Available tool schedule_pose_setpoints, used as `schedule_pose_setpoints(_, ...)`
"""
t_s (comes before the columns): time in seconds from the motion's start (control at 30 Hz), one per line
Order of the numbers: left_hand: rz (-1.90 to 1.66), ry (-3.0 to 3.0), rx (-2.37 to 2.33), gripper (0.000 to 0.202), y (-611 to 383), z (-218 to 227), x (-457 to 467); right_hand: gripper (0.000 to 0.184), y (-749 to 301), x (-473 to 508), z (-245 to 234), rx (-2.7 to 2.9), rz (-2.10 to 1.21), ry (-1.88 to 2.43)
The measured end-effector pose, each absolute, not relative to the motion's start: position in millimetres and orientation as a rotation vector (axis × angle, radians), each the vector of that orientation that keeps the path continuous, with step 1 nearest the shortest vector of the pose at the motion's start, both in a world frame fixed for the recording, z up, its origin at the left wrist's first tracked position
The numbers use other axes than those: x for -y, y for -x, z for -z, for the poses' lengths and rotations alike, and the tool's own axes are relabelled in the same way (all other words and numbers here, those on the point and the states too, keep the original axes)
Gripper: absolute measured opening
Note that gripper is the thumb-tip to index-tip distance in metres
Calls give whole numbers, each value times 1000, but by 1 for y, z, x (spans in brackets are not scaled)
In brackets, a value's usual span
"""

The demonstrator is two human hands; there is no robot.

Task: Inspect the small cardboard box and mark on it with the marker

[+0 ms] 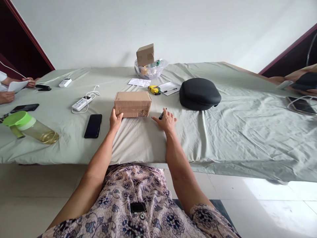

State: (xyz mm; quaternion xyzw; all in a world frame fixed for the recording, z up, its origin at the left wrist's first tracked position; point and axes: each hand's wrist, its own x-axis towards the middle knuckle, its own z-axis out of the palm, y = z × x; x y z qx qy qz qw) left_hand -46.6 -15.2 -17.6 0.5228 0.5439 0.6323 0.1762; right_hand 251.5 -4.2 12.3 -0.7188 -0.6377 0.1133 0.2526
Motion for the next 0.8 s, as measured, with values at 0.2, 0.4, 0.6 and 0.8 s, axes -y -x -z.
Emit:
schedule_pose_setpoints(0.2, -1521, -1481, -1897, 39, 45, 15, 18, 88, -254, 5, -14, 1804, -322, 2007)
schedule_pose_setpoints(0.4, -1096, -1573, -2212, 38, 33, -10, 34, 90, -255, 5, -16, 1838, -321, 2066)
schedule_pose_setpoints(0.6, -1056, -1569, -2273, 32, 30, -14, 37, 90, -256, 6, -16, 1893, -337, 2086)
schedule_pose_setpoints(0.8, -1094, -1548, -2266, 29, 30, -15, 38, 93, -257, 6, -12, 1906, -304, 2084)
